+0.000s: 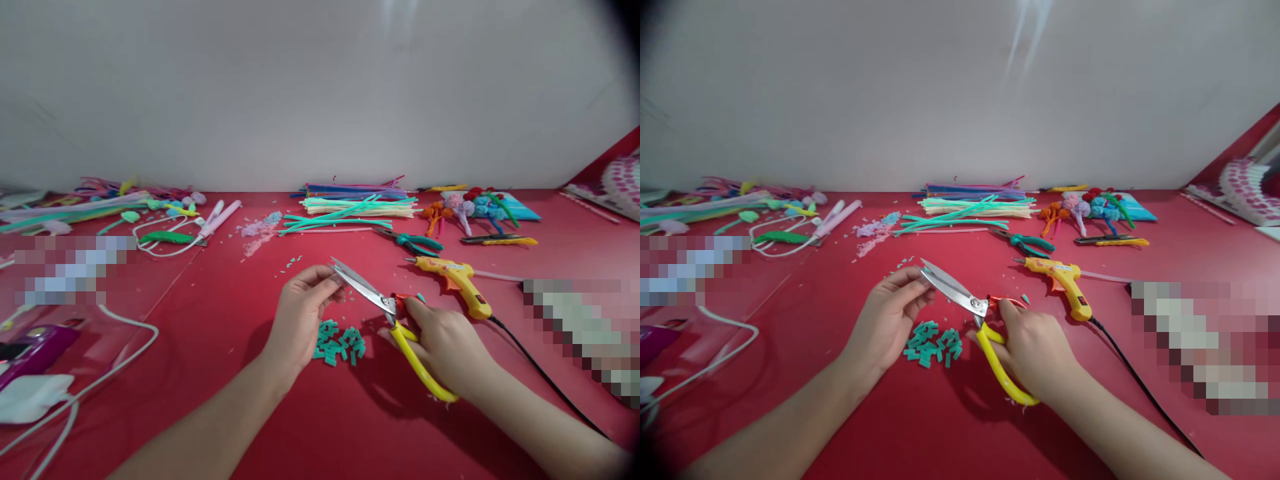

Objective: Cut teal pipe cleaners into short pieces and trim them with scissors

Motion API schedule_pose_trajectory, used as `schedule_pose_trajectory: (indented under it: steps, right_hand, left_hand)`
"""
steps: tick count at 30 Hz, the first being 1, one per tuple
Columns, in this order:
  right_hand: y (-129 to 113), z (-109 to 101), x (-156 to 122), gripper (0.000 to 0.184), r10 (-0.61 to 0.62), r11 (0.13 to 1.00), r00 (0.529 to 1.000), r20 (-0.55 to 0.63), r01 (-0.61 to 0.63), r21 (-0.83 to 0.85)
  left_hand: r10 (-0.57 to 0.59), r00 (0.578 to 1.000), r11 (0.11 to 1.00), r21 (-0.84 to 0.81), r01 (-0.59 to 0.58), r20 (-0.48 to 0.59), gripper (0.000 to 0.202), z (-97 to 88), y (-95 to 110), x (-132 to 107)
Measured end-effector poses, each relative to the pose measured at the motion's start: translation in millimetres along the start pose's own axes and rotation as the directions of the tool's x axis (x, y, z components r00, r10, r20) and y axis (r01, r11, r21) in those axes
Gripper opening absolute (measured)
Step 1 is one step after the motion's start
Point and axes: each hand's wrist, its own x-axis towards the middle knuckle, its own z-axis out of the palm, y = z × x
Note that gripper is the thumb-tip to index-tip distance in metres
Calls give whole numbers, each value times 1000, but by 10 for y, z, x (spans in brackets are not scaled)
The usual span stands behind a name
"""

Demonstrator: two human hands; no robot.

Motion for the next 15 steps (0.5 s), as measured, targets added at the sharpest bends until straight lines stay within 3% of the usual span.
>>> schedule_pose_trajectory:
  steps: [7,15]
  right_hand:
    - [40,59,-14,38,-52,998,995,-80,48,-47]
    - [20,13,-3,36,-39,997,996,-79,34,-68]
  left_hand:
    - [-3,1000,1000,-6,3,-2,2,-4,7,-3]
    - [0,1000,1000,8,0,-10,3,4,12,-7]
